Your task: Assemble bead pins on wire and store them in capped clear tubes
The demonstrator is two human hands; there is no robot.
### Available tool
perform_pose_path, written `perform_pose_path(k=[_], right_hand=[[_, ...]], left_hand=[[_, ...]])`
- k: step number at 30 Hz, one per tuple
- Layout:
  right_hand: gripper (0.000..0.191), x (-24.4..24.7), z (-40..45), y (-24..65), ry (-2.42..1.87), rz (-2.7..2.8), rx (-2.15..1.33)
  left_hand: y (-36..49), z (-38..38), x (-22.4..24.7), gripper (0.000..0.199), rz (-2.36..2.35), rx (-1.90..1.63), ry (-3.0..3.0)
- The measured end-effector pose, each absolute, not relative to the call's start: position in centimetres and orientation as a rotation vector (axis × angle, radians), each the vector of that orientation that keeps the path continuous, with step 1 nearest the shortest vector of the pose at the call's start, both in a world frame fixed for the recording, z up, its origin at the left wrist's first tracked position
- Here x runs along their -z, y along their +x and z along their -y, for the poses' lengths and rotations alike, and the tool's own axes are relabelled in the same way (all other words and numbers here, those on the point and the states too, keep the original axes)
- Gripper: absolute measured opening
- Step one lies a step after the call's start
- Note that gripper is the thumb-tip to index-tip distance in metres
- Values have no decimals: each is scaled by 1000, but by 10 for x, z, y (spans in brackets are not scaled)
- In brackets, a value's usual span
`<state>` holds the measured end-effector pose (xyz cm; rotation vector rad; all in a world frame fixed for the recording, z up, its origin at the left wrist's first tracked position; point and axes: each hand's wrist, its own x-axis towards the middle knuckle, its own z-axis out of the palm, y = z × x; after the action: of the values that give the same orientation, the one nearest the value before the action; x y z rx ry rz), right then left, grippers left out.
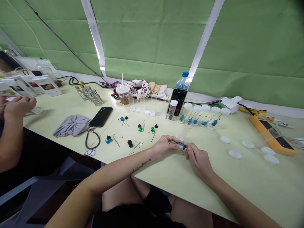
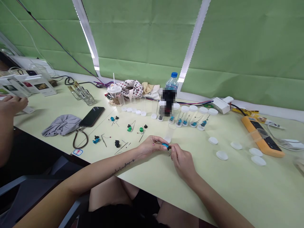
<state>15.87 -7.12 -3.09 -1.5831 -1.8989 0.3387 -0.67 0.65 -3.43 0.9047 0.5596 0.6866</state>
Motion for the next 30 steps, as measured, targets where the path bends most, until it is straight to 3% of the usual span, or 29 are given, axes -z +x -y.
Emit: perform_pose_path(k=[30], right_hand=[[24,30,71,157,-1572,1922,-304]], left_hand=[[-7,-3,26,39,-550,-720,907]])
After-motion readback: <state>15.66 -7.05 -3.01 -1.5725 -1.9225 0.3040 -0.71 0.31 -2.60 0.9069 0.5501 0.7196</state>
